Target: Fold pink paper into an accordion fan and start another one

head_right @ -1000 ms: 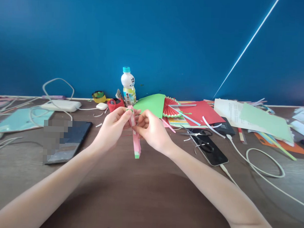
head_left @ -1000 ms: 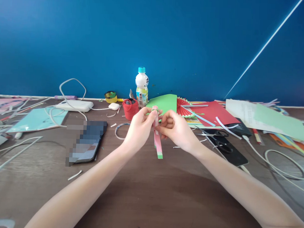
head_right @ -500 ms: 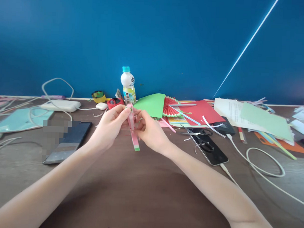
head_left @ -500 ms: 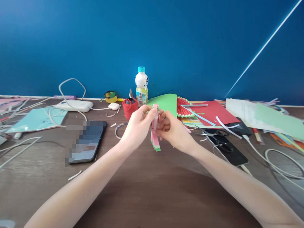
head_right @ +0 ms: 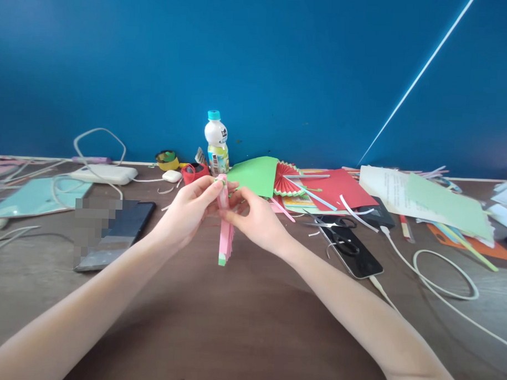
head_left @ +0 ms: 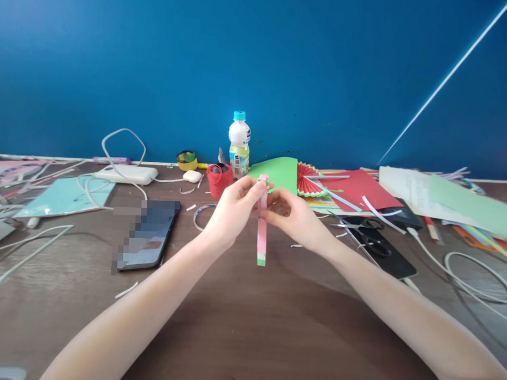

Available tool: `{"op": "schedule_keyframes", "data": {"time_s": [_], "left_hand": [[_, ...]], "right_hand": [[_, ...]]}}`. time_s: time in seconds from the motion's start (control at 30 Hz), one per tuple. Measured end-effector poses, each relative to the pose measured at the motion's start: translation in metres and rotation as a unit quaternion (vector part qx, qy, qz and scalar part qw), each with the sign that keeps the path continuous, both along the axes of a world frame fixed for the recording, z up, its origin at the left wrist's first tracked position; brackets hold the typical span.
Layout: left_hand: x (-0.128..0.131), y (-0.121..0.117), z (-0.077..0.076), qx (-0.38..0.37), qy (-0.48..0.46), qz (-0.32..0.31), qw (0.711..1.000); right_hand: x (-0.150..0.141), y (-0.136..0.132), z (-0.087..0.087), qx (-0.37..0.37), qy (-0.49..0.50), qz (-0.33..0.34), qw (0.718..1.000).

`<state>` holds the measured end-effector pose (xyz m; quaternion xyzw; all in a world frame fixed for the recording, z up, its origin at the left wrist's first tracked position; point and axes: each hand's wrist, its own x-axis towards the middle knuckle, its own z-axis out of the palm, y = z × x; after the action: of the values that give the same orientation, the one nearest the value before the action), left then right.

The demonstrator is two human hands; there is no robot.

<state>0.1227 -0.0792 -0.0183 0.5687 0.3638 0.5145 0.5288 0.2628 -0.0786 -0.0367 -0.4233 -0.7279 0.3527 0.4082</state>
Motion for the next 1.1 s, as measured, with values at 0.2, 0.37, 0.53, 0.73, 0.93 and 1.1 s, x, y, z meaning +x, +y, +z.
{"op": "schedule_keyframes", "data": {"time_s": [0.2, 0.37, 0.53, 0.73, 0.93, 1.1], "left_hand": [[0.003, -0.001, 0.0, -0.003, -0.014, 0.003, 1.0], [0.005, 0.001, -0.007, -0.03, -0.055, 0.015, 0.998], [0.01, 0.0, -0.014, -0.001, -0.052, 0.017, 0.998], [0.009, -0.002, -0.013, 0.108, 0.024, 0.052, 0.992], [-0.001, 0.003, -0.012, 0.188, 0.175, 0.075, 0.963], [-0.002, 0.003, -0.013, 0.21, 0.204, 0.1, 0.951]], "right_hand": [[-0.008, -0.006, -0.003, 0.034, 0.006, 0.026, 0.999], [-0.012, -0.013, -0.006, 0.071, 0.025, 0.027, 0.997], [-0.016, -0.02, -0.008, 0.099, 0.022, 0.037, 0.994], [-0.017, -0.025, -0.008, 0.157, -0.021, 0.017, 0.987], [-0.014, -0.027, -0.006, 0.205, -0.126, -0.011, 0.971], [-0.017, -0.03, -0.006, 0.219, -0.165, -0.028, 0.961]]}}
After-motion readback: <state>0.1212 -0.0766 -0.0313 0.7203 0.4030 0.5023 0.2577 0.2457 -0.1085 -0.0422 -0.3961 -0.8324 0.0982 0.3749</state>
